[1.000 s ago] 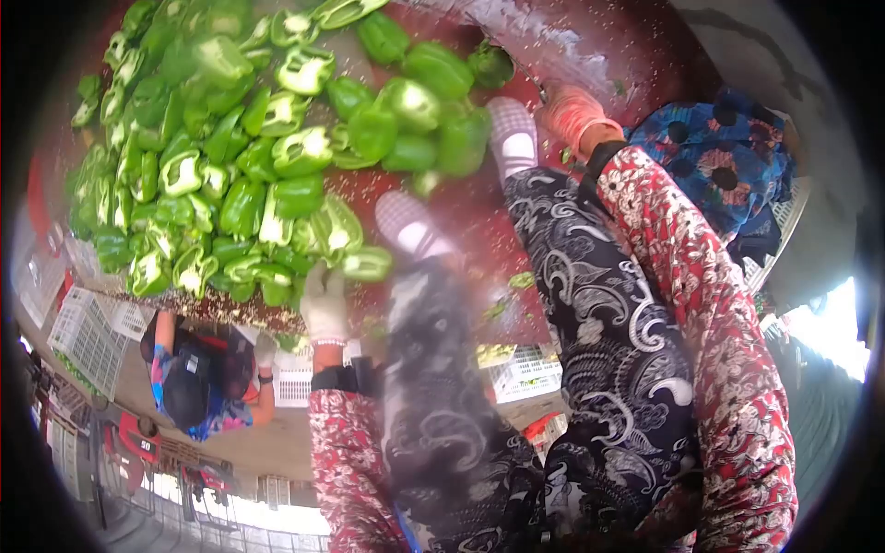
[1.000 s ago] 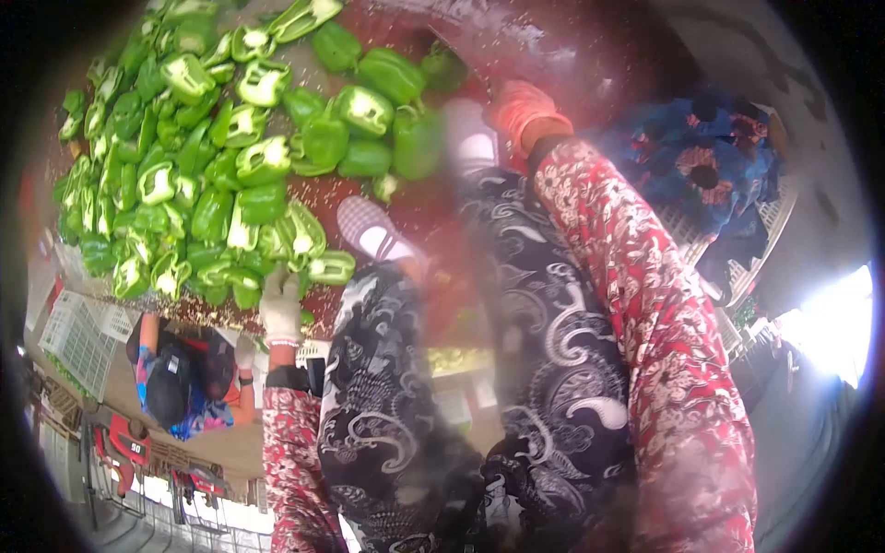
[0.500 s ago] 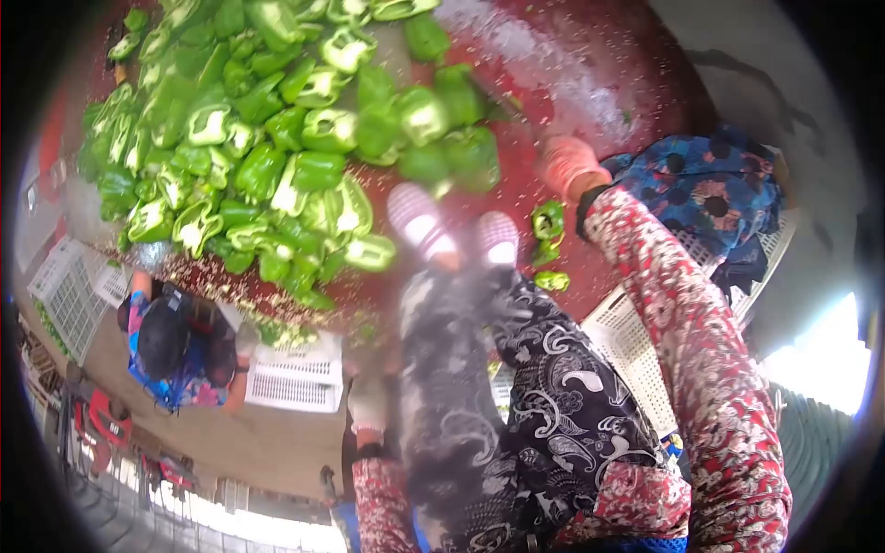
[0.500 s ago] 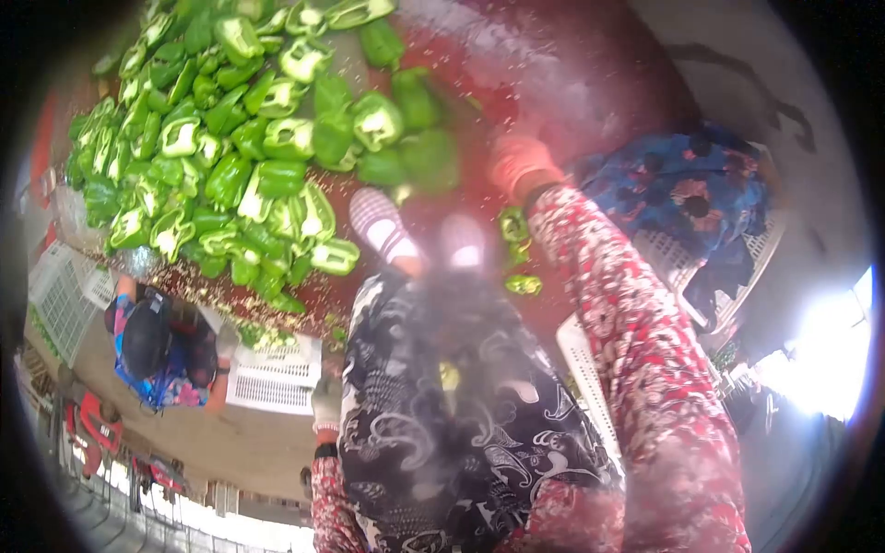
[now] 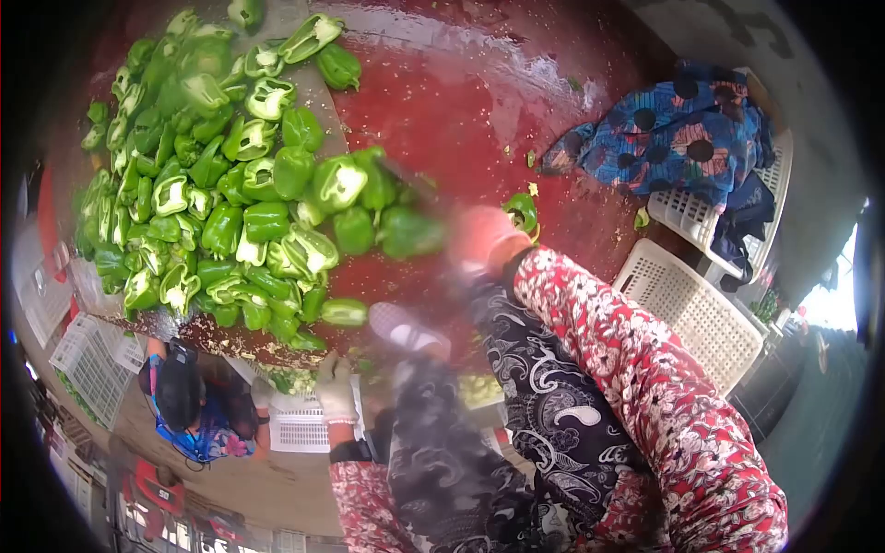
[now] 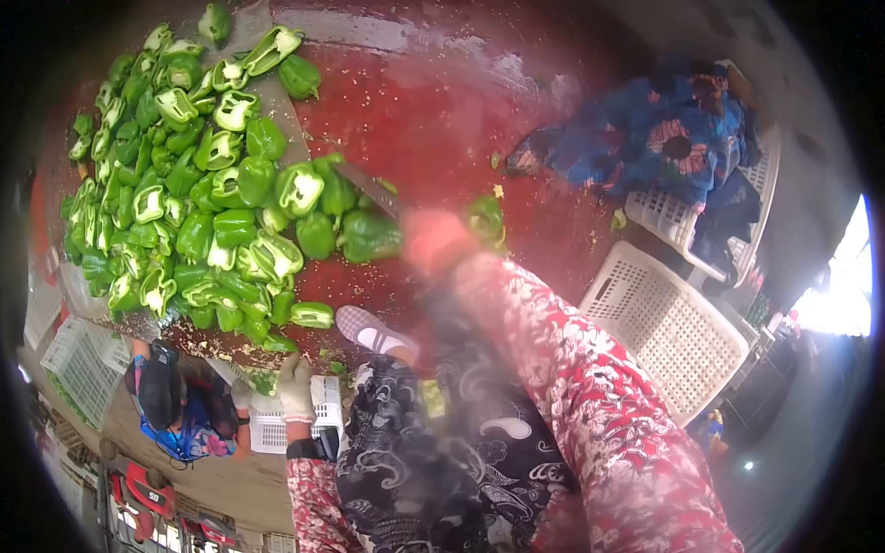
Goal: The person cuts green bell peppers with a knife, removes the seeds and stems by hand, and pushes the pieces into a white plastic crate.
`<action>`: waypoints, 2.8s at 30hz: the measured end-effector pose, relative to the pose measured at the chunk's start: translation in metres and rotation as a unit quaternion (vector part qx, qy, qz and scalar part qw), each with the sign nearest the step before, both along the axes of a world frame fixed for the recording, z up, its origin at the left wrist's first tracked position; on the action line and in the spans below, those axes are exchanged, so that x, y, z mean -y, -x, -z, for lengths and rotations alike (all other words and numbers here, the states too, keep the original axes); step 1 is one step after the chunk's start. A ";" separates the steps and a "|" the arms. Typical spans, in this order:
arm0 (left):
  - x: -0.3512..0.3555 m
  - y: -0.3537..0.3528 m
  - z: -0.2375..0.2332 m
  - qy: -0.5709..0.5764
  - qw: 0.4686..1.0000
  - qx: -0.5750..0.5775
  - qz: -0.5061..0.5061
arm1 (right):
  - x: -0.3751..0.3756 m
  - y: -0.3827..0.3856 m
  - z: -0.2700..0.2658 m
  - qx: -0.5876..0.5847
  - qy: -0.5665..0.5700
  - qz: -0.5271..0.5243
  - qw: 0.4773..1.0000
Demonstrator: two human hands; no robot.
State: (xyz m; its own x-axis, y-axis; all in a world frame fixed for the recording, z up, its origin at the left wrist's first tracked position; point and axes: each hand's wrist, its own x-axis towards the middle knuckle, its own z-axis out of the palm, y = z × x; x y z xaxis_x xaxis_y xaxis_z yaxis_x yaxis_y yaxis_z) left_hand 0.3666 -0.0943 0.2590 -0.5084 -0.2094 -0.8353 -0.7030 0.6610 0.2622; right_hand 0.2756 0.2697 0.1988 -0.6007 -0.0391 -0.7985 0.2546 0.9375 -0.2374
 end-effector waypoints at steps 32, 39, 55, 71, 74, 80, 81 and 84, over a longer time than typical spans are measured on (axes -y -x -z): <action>0.069 -0.211 -0.013 -0.091 0.996 -0.012 -0.005 | 0.091 0.038 -0.063 0.012 -0.070 -0.124 0.990; 0.109 -0.269 -0.010 -0.107 0.960 0.049 -0.254 | 0.079 0.027 -0.050 0.001 -0.185 -0.020 0.982; 0.116 -0.285 -0.041 -0.050 0.969 -0.013 -0.241 | 0.102 -0.044 -0.039 0.039 -0.113 -0.023 0.993; 0.195 -0.225 0.003 0.101 0.993 0.029 0.053 | 0.016 -0.146 -0.034 -0.124 0.074 0.274 0.951; 0.175 -0.209 0.039 0.111 0.977 -0.045 0.178 | 0.008 -0.153 -0.008 -0.154 0.050 0.291 0.943; 0.076 -0.187 0.130 0.396 0.815 -0.221 0.362 | 0.010 -0.145 0.025 -0.315 0.041 0.351 0.881; 0.105 -0.171 0.155 0.216 0.912 -0.188 0.294 | 0.008 -0.142 0.036 -0.350 0.032 0.342 0.872; 0.113 -0.183 0.181 0.201 0.881 -0.297 0.309 | 0.046 -0.172 0.046 -0.435 0.092 0.383 0.810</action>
State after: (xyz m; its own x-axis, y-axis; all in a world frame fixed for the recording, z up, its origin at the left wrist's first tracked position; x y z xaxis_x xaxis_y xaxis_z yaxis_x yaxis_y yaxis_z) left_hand 0.5492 -0.2069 0.0780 -0.9513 0.0426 -0.3055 0.0059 0.9928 0.1199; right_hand 0.4476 0.2238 0.1527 -0.8371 0.5407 -0.0835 0.4061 0.5119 -0.7570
